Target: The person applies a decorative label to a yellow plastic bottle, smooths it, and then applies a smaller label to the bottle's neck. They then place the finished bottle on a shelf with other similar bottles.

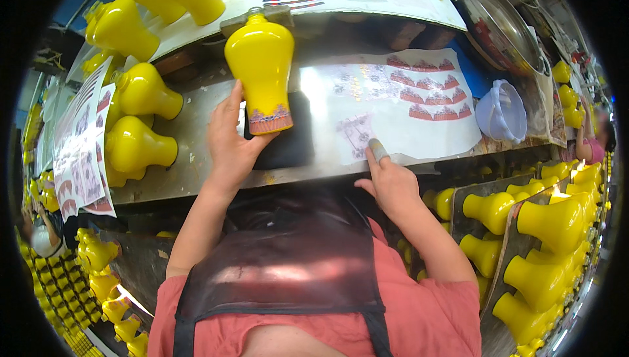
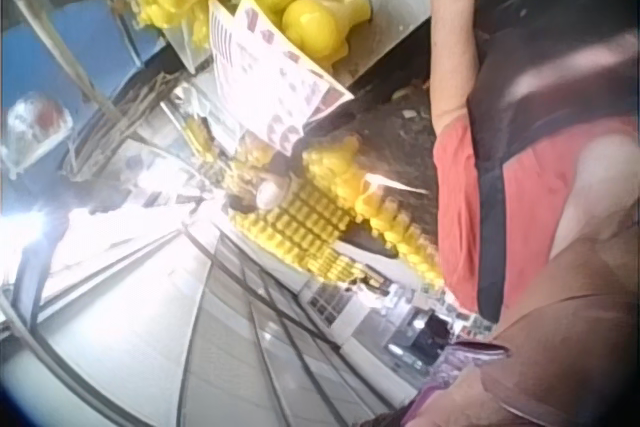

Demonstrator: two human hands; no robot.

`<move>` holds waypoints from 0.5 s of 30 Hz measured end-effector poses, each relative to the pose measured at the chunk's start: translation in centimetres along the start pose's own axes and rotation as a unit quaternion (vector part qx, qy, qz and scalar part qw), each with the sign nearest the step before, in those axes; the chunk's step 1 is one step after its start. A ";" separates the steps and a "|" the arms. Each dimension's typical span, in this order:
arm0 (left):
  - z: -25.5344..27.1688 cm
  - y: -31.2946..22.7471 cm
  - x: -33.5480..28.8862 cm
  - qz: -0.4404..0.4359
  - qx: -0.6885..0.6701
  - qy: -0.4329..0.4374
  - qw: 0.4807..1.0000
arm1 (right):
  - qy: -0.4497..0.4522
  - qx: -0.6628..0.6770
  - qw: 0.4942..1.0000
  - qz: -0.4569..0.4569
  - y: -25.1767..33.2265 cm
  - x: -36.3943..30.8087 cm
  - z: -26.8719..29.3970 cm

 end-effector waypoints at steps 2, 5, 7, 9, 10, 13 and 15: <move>0.1 -0.2 0.0 0.001 0.013 -0.003 1.000 | -0.021 -0.012 0.999 0.026 0.2 -0.9 -0.4; 0.1 -0.2 0.1 0.017 0.014 0.008 1.000 | -0.095 -0.031 0.994 0.052 -0.4 -1.5 -0.6; 0.3 -0.3 0.0 0.010 0.009 0.000 1.000 | -0.101 0.002 0.992 0.076 -1.1 -1.4 -0.6; 0.7 -0.5 -0.3 0.006 0.003 -0.010 1.000 | -0.094 0.056 0.991 0.074 -1.6 -0.7 0.0; 0.9 -0.8 -0.5 0.006 0.000 -0.017 1.000 | -0.068 0.099 0.992 0.036 -1.8 -0.2 0.3; 1.8 -1.6 -1.4 -0.032 -0.011 -0.039 0.999 | 0.080 0.269 0.945 -0.167 -1.9 1.7 1.7; 2.4 -2.6 -1.7 -0.113 -0.008 -0.063 0.992 | 0.095 0.459 0.838 -0.279 -1.1 3.3 3.0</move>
Point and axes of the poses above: each hand's wrist, its own x-axis towards the middle knuckle, its own z-axis out of the back of the hand, y = z × x, the point moved 2 cm from there along x, towards the middle knuckle, and after that the axes turned 5 degrees about -y, right-handed, at the moved point
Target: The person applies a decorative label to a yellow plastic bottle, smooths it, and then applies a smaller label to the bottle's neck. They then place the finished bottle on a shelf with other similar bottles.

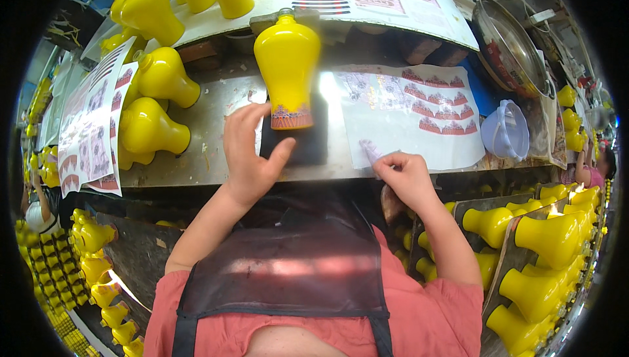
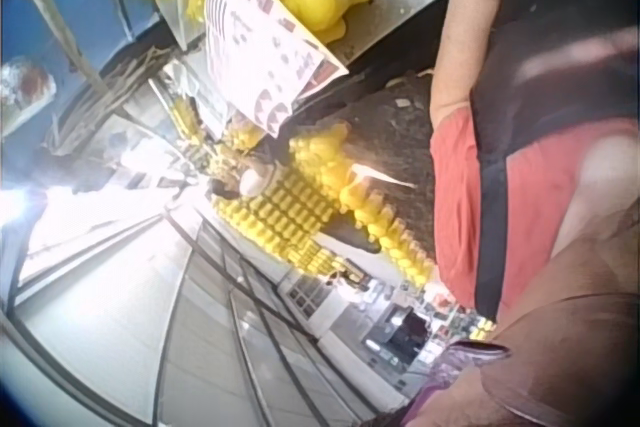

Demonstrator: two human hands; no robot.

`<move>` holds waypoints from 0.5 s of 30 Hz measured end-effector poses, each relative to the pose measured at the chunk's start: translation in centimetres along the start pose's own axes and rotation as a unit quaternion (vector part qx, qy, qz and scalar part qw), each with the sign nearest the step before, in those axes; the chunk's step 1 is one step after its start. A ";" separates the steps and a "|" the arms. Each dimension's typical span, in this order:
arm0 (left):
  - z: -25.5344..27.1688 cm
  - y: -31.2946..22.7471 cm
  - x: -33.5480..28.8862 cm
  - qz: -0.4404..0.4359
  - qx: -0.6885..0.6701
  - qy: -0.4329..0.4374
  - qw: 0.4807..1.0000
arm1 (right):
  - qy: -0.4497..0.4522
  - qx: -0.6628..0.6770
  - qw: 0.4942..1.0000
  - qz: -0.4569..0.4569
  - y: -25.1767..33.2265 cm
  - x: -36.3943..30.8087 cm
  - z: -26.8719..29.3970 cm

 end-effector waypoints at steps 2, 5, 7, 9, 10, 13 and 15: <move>0.1 -1.2 0.1 -0.051 -0.024 0.027 0.998 | 0.037 0.169 0.983 -0.068 2.4 0.3 -0.4; -0.4 -3.3 0.5 -0.080 -0.059 0.054 0.994 | 0.103 0.323 0.937 -0.081 6.0 0.5 -0.9; -0.9 -4.2 1.1 -0.070 -0.068 0.071 0.993 | 0.119 0.356 0.925 -0.060 7.9 0.3 -1.8; -1.0 -4.4 2.0 -0.079 -0.049 0.038 0.995 | 0.142 0.379 0.914 -0.024 9.5 0.1 -2.4; -1.0 -4.3 2.5 -0.085 -0.030 0.021 0.996 | 0.153 0.382 0.911 -0.035 10.1 0.0 -2.6; -0.5 -3.8 3.8 -0.103 -0.011 -0.009 0.995 | 0.169 0.394 0.903 -0.034 11.6 -0.1 -3.0; 0.0 -3.4 4.6 -0.099 -0.023 -0.025 0.994 | 0.174 0.386 0.906 0.000 12.7 0.1 -2.7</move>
Point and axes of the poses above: each hand's wrist, its own x-axis towards the middle knuckle, its own z-axis out of the back of the hand, y = z × x, the point moved 2 cm from there along x, towards the middle knuckle, and after that the axes turned 5 degrees about -y, right-handed, at the moved point
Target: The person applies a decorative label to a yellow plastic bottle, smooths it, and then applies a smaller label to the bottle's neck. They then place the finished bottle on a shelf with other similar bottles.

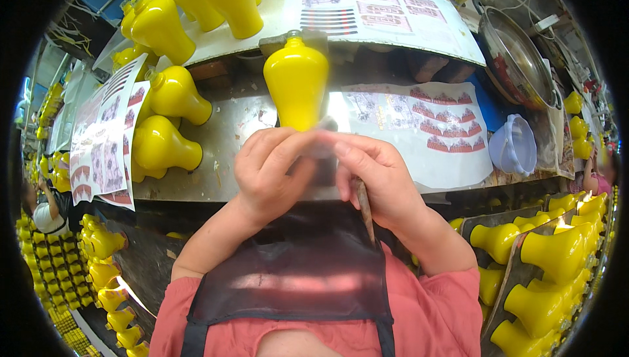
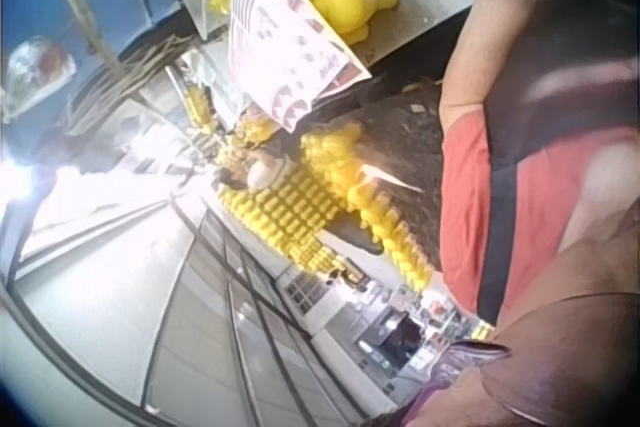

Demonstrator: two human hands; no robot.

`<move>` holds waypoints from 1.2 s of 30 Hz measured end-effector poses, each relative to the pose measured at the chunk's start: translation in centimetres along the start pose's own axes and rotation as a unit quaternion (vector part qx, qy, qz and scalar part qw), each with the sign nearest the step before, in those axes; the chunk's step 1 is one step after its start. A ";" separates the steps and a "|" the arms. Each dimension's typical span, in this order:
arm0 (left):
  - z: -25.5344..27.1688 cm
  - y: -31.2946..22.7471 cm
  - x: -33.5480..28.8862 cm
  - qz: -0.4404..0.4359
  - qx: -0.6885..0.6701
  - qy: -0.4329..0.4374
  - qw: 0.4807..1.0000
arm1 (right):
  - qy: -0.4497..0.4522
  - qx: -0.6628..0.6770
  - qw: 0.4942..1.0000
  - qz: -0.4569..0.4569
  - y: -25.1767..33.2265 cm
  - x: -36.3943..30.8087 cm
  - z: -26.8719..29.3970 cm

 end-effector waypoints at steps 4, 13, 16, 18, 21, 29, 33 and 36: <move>1.1 1.0 1.3 0.098 -0.076 0.012 0.992 | -0.010 -0.102 0.993 0.062 2.0 1.7 -0.1; -1.8 5.6 1.9 0.477 -0.302 -0.043 0.824 | -0.047 -0.297 0.950 0.083 2.9 11.0 1.9; -2.8 7.2 1.8 0.491 -0.314 -0.071 0.809 | -0.051 -0.312 0.942 0.114 2.5 12.5 2.2; -3.2 8.1 2.0 0.471 -0.283 -0.071 0.832 | -0.061 -0.317 0.937 0.131 2.3 12.7 2.3; -3.5 8.7 2.1 0.461 -0.230 -0.070 0.854 | -0.079 -0.329 0.931 0.135 2.2 12.8 2.4; -4.6 10.3 2.2 0.438 -0.177 -0.114 0.874 | -0.115 -0.299 0.929 0.188 3.1 14.7 2.6; -4.8 10.9 1.1 0.434 -0.197 -0.129 0.870 | -0.139 -0.351 0.901 0.215 4.3 14.4 2.3; -4.5 10.6 0.6 0.331 -0.080 -0.049 0.939 | -0.139 -0.458 0.835 0.271 5.1 14.4 1.5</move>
Point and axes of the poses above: each hand's wrist, its own x-axis towards the middle knuckle, its own z-axis out of the back of the hand, y = z × x, the point moved 2 cm from there along x, towards the middle knuckle, and after that the axes turned 5 degrees about -y, right-handed, at the moved point
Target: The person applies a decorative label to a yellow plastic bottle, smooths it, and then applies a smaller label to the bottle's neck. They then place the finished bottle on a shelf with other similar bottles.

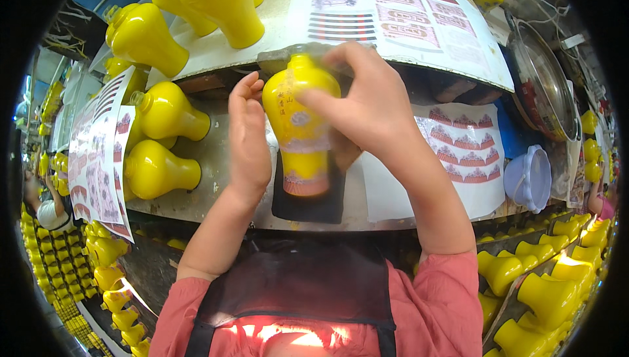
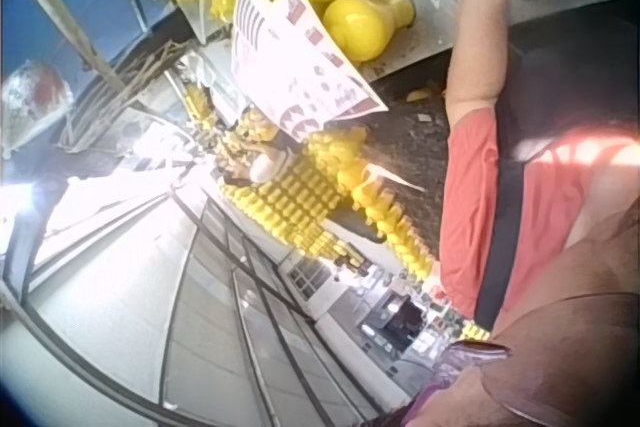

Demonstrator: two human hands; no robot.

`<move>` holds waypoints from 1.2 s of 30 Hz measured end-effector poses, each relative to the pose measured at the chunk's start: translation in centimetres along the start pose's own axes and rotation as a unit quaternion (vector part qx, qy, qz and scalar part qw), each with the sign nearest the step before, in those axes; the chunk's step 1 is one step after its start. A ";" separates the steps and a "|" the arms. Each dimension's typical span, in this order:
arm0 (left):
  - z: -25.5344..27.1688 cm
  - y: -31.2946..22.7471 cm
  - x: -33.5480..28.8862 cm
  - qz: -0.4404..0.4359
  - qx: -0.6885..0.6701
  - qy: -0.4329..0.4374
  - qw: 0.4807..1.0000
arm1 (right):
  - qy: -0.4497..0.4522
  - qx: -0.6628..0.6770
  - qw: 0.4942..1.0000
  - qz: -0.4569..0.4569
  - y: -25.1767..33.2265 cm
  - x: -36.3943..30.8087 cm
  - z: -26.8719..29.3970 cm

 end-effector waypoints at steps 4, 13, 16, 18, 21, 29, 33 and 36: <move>-0.4 -0.4 -2.7 0.107 -0.078 0.117 0.984 | 0.011 -0.038 0.999 -0.003 0.2 1.9 -0.9; -0.9 0.1 -3.2 0.192 -0.276 0.159 0.928 | -0.022 0.004 0.990 0.138 0.8 0.4 -1.1; -1.0 0.0 -3.3 0.196 -0.281 0.176 0.923 | -0.002 -0.087 0.968 0.234 1.8 -0.3 -1.3; -1.0 0.1 -3.3 0.192 -0.276 0.184 0.924 | 0.034 -0.155 0.961 0.228 1.9 -0.3 -1.3; -0.9 0.5 -3.4 0.178 -0.259 0.197 0.929 | 0.060 -0.145 0.973 0.172 0.9 0.3 -1.0; 0.7 2.3 -4.2 0.161 -0.301 0.170 0.924 | 0.042 0.107 0.992 -0.058 -3.8 -4.8 -1.8; 0.0 2.6 -4.4 0.138 -0.244 0.165 0.946 | 0.041 0.203 0.972 -0.111 -5.2 -6.9 -4.4; 0.2 2.5 -4.5 0.168 -0.284 0.160 0.930 | 0.052 0.266 0.956 -0.113 -5.8 -7.0 -4.9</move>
Point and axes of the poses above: each hand's wrist, its own x-axis towards the middle knuckle, its own z-axis out of the back of the hand, y = z × x, the point moved 2 cm from there along x, towards the middle knuckle, and after that the axes turned 5 degrees about -y, right-handed, at the moved point
